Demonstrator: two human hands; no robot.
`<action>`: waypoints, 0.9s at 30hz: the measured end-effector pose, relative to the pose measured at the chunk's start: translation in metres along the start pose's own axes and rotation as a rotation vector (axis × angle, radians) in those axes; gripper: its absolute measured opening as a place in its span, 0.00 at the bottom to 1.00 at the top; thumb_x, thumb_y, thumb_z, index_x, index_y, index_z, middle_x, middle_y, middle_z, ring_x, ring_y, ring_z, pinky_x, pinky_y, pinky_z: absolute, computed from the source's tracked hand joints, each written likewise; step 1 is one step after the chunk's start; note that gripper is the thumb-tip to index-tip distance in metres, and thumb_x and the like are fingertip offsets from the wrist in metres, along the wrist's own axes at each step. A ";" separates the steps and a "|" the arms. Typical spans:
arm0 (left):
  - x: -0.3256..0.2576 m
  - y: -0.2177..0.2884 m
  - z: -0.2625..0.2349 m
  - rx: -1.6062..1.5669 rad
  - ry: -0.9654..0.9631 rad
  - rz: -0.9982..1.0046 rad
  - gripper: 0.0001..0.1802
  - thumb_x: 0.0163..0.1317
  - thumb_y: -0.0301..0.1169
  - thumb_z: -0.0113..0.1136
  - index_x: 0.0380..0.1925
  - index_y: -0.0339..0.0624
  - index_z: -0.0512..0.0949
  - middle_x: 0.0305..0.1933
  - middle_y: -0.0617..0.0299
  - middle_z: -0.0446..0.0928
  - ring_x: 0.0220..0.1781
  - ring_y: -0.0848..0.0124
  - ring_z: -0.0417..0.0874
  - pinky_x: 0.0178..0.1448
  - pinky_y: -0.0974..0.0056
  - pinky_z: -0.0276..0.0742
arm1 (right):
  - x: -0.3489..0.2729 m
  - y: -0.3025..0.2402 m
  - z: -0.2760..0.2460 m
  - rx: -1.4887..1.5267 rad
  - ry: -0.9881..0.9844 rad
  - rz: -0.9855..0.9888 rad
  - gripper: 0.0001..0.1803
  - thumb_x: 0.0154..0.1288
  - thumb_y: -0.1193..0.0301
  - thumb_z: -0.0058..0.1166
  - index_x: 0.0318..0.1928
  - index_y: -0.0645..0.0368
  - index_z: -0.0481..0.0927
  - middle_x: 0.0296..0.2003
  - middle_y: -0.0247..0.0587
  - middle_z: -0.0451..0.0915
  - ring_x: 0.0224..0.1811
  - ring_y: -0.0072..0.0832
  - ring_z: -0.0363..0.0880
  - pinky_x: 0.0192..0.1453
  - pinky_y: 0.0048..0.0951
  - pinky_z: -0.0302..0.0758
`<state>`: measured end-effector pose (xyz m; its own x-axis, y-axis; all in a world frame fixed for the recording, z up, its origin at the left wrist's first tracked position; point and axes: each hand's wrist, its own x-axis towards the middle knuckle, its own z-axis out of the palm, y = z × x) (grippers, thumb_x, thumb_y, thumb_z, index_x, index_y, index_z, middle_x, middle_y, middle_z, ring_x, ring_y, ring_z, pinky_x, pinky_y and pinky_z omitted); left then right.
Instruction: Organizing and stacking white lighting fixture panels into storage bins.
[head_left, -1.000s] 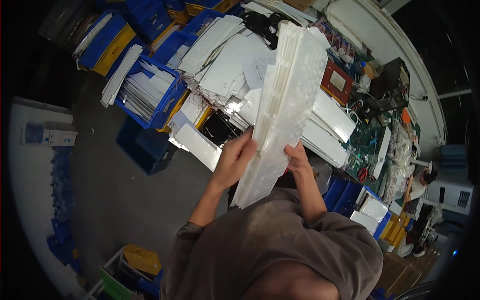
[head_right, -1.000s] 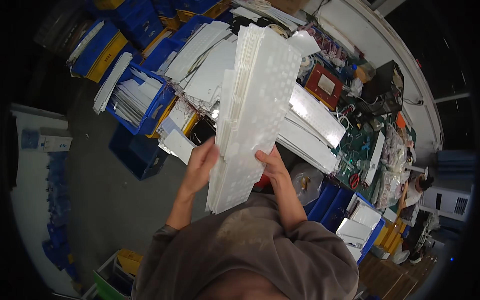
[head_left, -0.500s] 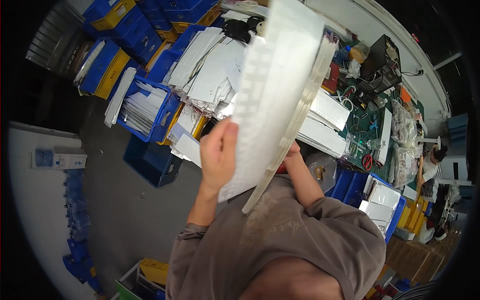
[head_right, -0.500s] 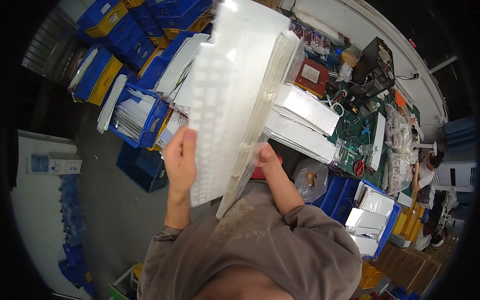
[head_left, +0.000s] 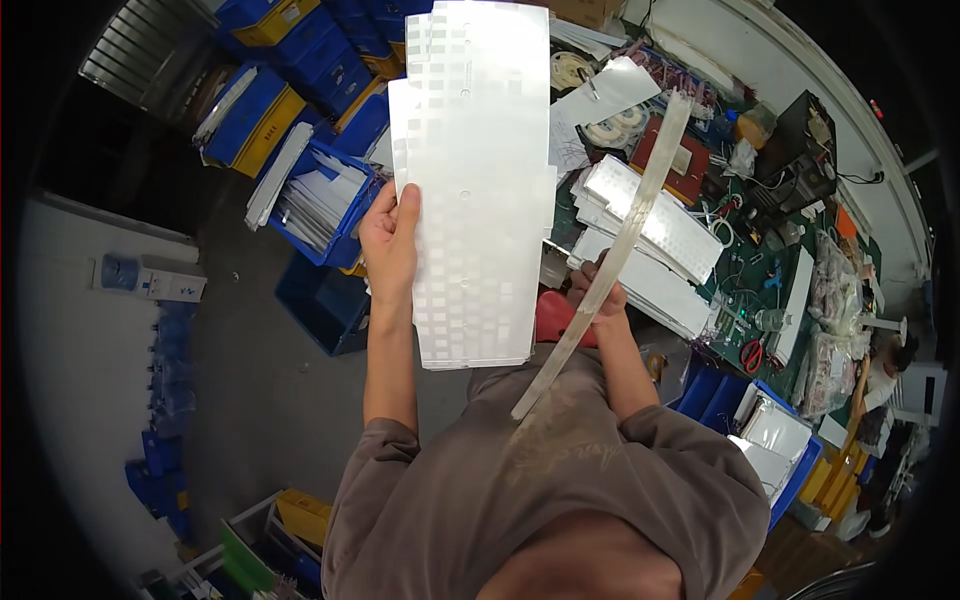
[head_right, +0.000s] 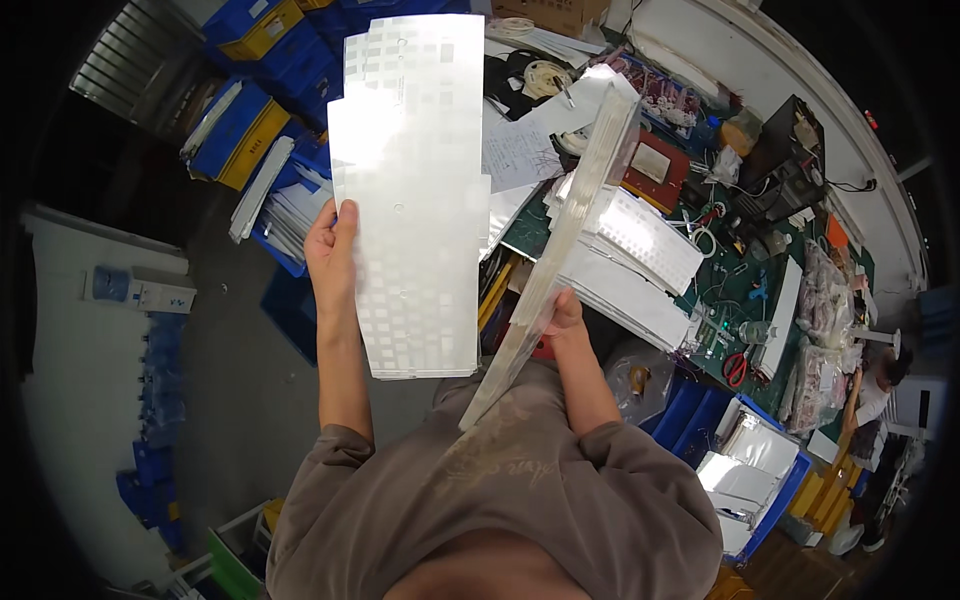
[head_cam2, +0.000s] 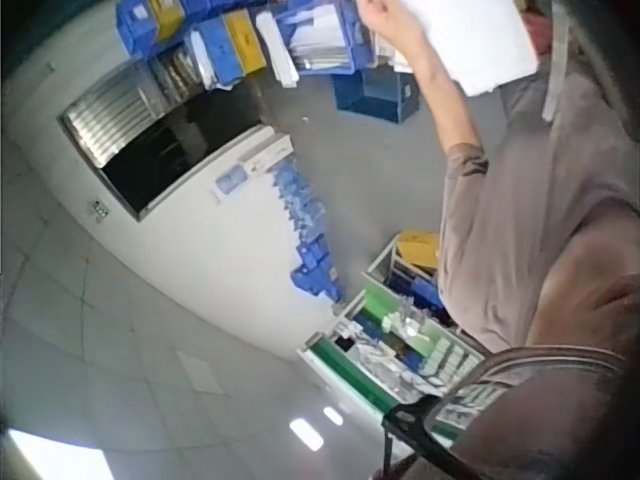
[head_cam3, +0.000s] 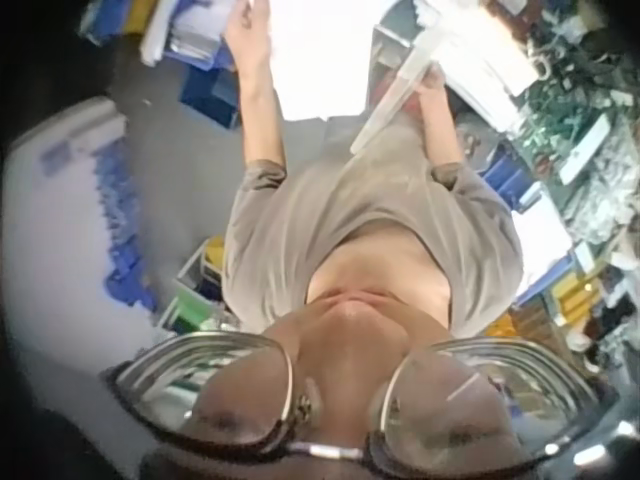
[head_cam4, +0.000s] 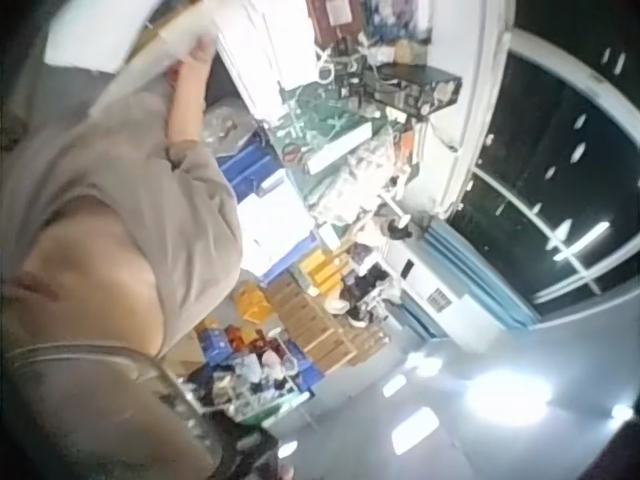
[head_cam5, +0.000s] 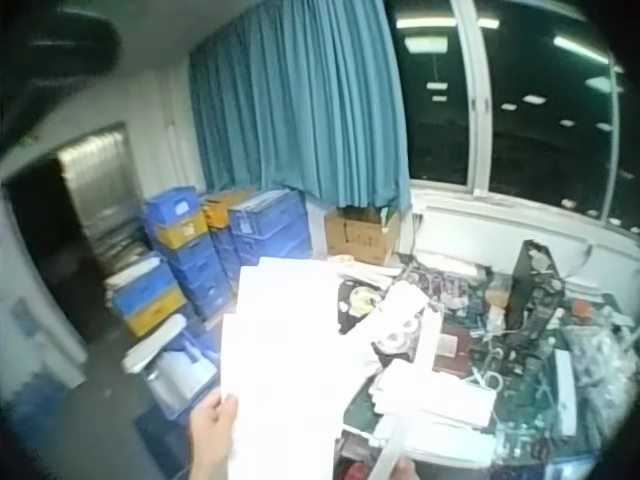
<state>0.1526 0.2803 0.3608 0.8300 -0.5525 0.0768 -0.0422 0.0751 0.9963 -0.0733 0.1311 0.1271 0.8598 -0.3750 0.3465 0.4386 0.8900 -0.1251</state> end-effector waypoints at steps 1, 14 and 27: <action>0.000 -0.002 0.001 0.005 0.002 0.001 0.17 0.73 0.34 0.54 0.51 0.29 0.77 0.38 0.54 0.84 0.28 0.84 0.77 0.29 0.83 0.68 | 0.000 -0.002 0.002 0.005 -0.002 0.001 0.32 0.55 0.66 0.72 0.61 0.52 0.75 0.43 0.36 0.82 0.45 0.32 0.82 0.49 0.35 0.81; -0.031 -0.017 0.013 0.057 -0.073 -0.009 0.17 0.75 0.33 0.49 0.54 0.30 0.74 0.41 0.56 0.82 0.35 0.81 0.77 0.38 0.79 0.71 | -0.015 -0.012 0.040 -0.214 0.360 0.020 0.36 0.57 0.77 0.67 0.66 0.57 0.69 0.57 0.51 0.79 0.54 0.44 0.82 0.59 0.45 0.79; -0.078 -0.038 0.052 0.093 -0.229 -0.065 0.21 0.74 0.27 0.48 0.64 0.33 0.64 0.51 0.51 0.78 0.42 0.74 0.78 0.46 0.75 0.73 | -0.007 -0.012 0.081 -0.438 0.707 0.223 0.32 0.60 0.80 0.62 0.65 0.59 0.69 0.55 0.52 0.79 0.52 0.45 0.82 0.57 0.44 0.79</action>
<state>0.0609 0.2770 0.3186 0.6857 -0.7279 0.0088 -0.0529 -0.0377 0.9979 -0.1055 0.1440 0.2015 0.8351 -0.4062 -0.3708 0.1763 0.8363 -0.5192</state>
